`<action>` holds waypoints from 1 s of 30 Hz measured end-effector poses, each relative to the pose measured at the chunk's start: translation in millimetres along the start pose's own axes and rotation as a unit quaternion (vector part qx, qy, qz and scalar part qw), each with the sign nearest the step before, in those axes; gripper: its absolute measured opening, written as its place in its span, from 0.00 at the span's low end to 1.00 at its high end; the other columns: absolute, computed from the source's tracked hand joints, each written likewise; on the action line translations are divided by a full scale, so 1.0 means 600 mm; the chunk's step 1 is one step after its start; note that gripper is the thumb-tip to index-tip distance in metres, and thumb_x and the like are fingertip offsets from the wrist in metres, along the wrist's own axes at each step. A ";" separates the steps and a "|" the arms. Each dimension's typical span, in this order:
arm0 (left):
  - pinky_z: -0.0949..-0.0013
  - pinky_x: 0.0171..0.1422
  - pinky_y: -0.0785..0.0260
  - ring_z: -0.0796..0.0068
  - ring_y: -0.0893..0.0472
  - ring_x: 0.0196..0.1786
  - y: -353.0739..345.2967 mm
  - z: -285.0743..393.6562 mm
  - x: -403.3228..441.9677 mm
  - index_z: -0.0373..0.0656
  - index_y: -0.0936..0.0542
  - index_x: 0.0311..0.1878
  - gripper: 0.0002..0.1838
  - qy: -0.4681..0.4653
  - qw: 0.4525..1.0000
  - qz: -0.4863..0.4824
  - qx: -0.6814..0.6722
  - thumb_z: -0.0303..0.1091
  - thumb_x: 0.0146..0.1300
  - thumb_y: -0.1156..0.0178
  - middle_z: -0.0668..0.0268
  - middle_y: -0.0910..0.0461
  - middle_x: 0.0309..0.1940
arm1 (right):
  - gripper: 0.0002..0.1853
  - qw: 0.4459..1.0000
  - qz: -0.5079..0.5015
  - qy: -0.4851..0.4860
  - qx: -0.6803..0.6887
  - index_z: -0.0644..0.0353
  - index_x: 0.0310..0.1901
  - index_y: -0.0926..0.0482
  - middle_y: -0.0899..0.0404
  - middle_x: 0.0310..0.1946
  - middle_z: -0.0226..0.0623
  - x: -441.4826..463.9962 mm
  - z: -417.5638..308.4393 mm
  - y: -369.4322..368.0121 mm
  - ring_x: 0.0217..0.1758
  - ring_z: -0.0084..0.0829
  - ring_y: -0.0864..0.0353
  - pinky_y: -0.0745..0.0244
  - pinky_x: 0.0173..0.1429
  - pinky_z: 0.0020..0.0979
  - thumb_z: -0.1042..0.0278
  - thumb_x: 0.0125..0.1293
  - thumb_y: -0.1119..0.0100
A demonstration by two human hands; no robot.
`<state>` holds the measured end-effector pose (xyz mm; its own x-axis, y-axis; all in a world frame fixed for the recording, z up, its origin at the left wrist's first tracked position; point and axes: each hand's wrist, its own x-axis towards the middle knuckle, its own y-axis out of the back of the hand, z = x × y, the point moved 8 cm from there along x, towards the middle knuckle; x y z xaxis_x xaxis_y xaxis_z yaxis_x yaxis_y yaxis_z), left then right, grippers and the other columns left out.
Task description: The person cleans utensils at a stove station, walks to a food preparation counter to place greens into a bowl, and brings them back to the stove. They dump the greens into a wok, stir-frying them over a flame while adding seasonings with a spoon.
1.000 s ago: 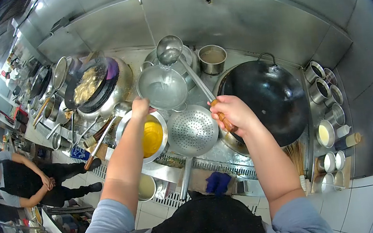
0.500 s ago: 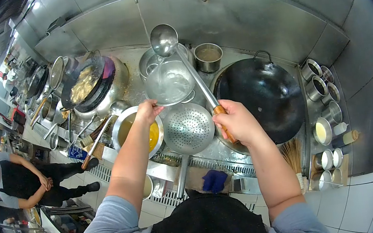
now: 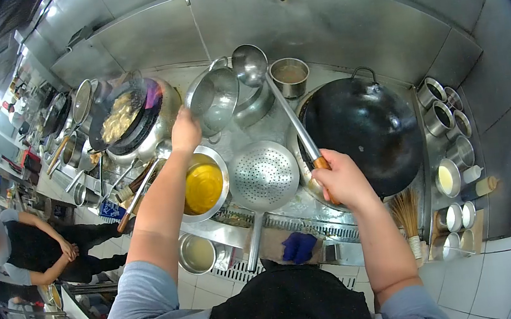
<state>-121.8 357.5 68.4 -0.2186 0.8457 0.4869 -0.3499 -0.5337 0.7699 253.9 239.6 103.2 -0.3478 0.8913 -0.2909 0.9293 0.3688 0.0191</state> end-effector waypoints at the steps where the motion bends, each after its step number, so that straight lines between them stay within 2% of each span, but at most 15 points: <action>1: 0.49 0.62 0.31 0.38 0.25 0.55 0.006 0.001 -0.001 0.31 0.27 0.49 0.15 -0.001 1.000 0.000 0.002 0.28 0.60 0.48 0.39 0.29 0.60 | 0.09 0.999 0.021 -0.008 -0.046 0.64 0.43 0.25 0.29 0.21 0.30 -0.012 -0.005 0.007 0.16 0.20 0.31 0.36 0.20 0.24 0.77 0.60 0.47; 3: 0.49 0.60 0.30 0.39 0.25 0.56 0.018 0.005 0.000 0.32 0.28 0.50 0.15 0.003 1.000 -0.024 0.013 0.27 0.60 0.49 0.42 0.35 0.67 | 0.13 0.995 0.041 -0.014 -0.092 0.65 0.47 0.24 0.28 0.21 0.33 -0.028 0.005 0.020 0.17 0.23 0.28 0.33 0.23 0.26 0.76 0.60 0.47; 5: 0.49 0.60 0.30 0.40 0.25 0.56 0.040 0.016 0.008 0.32 0.29 0.50 0.15 -0.006 1.000 -0.023 0.018 0.26 0.60 0.49 0.44 0.35 0.67 | 0.21 0.920 0.118 0.117 -0.355 0.61 0.56 0.26 0.22 0.26 0.47 -0.054 -0.010 0.048 0.26 0.46 0.20 0.26 0.33 0.37 0.73 0.59 0.45; 6: 0.50 0.60 0.29 0.41 0.25 0.57 0.048 0.020 0.012 0.32 0.29 0.50 0.15 -0.014 0.999 -0.021 0.022 0.26 0.60 0.49 0.45 0.35 0.68 | 0.24 0.914 0.137 0.098 -0.370 0.60 0.57 0.28 0.22 0.31 0.55 -0.070 -0.006 0.061 0.36 0.56 0.21 0.26 0.41 0.44 0.73 0.56 0.44; 7: 0.50 0.60 0.29 0.41 0.25 0.57 0.054 0.018 0.015 0.32 0.29 0.50 0.15 -0.014 0.999 -0.021 0.023 0.26 0.60 0.49 0.45 0.35 0.68 | 0.24 0.914 0.136 0.098 -0.369 0.60 0.57 0.28 0.22 0.31 0.55 -0.085 -0.007 0.069 0.36 0.56 0.21 0.26 0.41 0.44 0.73 0.56 0.44; 9: 0.48 0.50 0.25 0.40 0.20 0.46 0.069 0.027 0.021 0.35 0.30 0.45 0.11 -0.078 0.995 0.005 0.059 0.26 0.59 0.47 0.43 0.33 0.66 | 0.26 0.892 0.154 0.069 -0.419 0.60 0.59 0.28 0.21 0.32 0.54 -0.112 -0.005 0.093 0.36 0.55 0.20 0.25 0.41 0.45 0.74 0.55 0.43; 10: 0.48 0.50 0.25 0.40 0.20 0.46 0.071 0.024 0.023 0.35 0.30 0.45 0.11 -0.080 0.995 0.004 0.059 0.26 0.59 0.47 0.43 0.33 0.66 | 0.26 0.893 0.155 0.068 -0.418 0.60 0.59 0.28 0.21 0.32 0.54 -0.122 -0.003 0.104 0.36 0.55 0.20 0.25 0.41 0.45 0.74 0.55 0.43; 15: 0.49 0.51 0.25 0.39 0.20 0.46 0.107 0.036 0.027 0.35 0.28 0.43 0.10 -0.087 0.989 0.118 0.025 0.26 0.59 0.47 0.43 0.33 0.66 | 0.27 0.789 0.161 0.059 -0.589 0.59 0.59 0.26 0.18 0.36 0.47 -0.163 -0.005 0.128 0.38 0.49 0.18 0.23 0.43 0.46 0.74 0.53 0.42; 17: 0.48 0.49 0.24 0.41 0.19 0.44 0.099 0.054 0.020 0.35 0.28 0.43 0.09 -0.075 0.991 0.103 0.035 0.26 0.60 0.48 0.43 0.34 0.67 | 0.28 0.785 0.161 0.070 -0.594 0.59 0.60 0.26 0.18 0.36 0.46 -0.167 -0.002 0.123 0.38 0.48 0.18 0.23 0.43 0.45 0.74 0.54 0.41; 19: 0.49 0.44 0.22 0.45 0.17 0.41 0.034 0.091 -0.012 0.36 0.28 0.43 0.09 -0.140 0.987 -0.045 0.070 0.25 0.59 0.49 0.42 0.36 0.68 | 0.28 0.781 0.155 0.083 -0.600 0.58 0.60 0.26 0.18 0.36 0.45 -0.159 0.007 0.111 0.38 0.47 0.17 0.23 0.42 0.45 0.74 0.54 0.41; 20: 0.52 0.40 0.21 0.49 0.16 0.37 -0.006 0.117 -0.035 0.37 0.28 0.42 0.08 -0.203 0.958 -0.130 0.157 0.26 0.59 0.48 0.41 0.38 0.69 | 0.28 0.778 0.162 0.084 -0.601 0.58 0.60 0.27 0.18 0.36 0.45 -0.151 0.014 0.108 0.38 0.47 0.17 0.23 0.42 0.45 0.74 0.54 0.41; 26: 0.53 0.40 0.21 0.48 0.16 0.35 0.006 0.116 -0.028 0.36 0.29 0.41 0.09 -0.129 0.987 -0.018 0.090 0.27 0.58 0.48 0.41 0.38 0.69 | 0.29 0.784 0.170 0.066 -0.593 0.56 0.61 0.27 0.18 0.37 0.44 -0.157 0.019 0.123 0.37 0.47 0.17 0.22 0.43 0.45 0.72 0.54 0.40; 27: 0.53 0.40 0.21 0.48 0.16 0.35 -0.003 0.114 -0.039 0.36 0.29 0.41 0.09 -0.126 0.988 -0.023 0.091 0.27 0.58 0.48 0.41 0.38 0.69 | 0.29 0.790 0.174 0.073 -0.584 0.56 0.61 0.27 0.18 0.37 0.44 -0.160 0.020 0.125 0.37 0.47 0.17 0.22 0.43 0.45 0.72 0.54 0.40; 29: 0.54 0.40 0.21 0.49 0.16 0.35 -0.045 0.131 -0.056 0.37 0.29 0.43 0.11 -0.212 0.958 -0.100 0.163 0.28 0.57 0.45 0.43 0.37 0.70 | 0.28 0.787 0.169 0.069 -0.590 0.56 0.61 0.27 0.18 0.38 0.45 -0.155 0.024 0.119 0.37 0.47 0.17 0.22 0.43 0.45 0.72 0.54 0.40; 30: 0.53 0.38 0.22 0.46 0.17 0.37 -0.033 0.129 -0.036 0.36 0.28 0.43 0.11 -0.175 0.958 -0.112 0.197 0.28 0.58 0.44 0.47 0.34 0.68 | 0.28 0.783 0.169 0.064 -0.596 0.56 0.61 0.27 0.18 0.38 0.45 -0.151 0.025 0.119 0.37 0.47 0.17 0.22 0.43 0.45 0.72 0.54 0.41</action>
<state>-39.7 349.5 74.2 0.1650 0.9231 0.3474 0.0334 -0.3573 0.9334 353.6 181.0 116.4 -0.1875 0.9821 0.0195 0.2213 0.0229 0.9749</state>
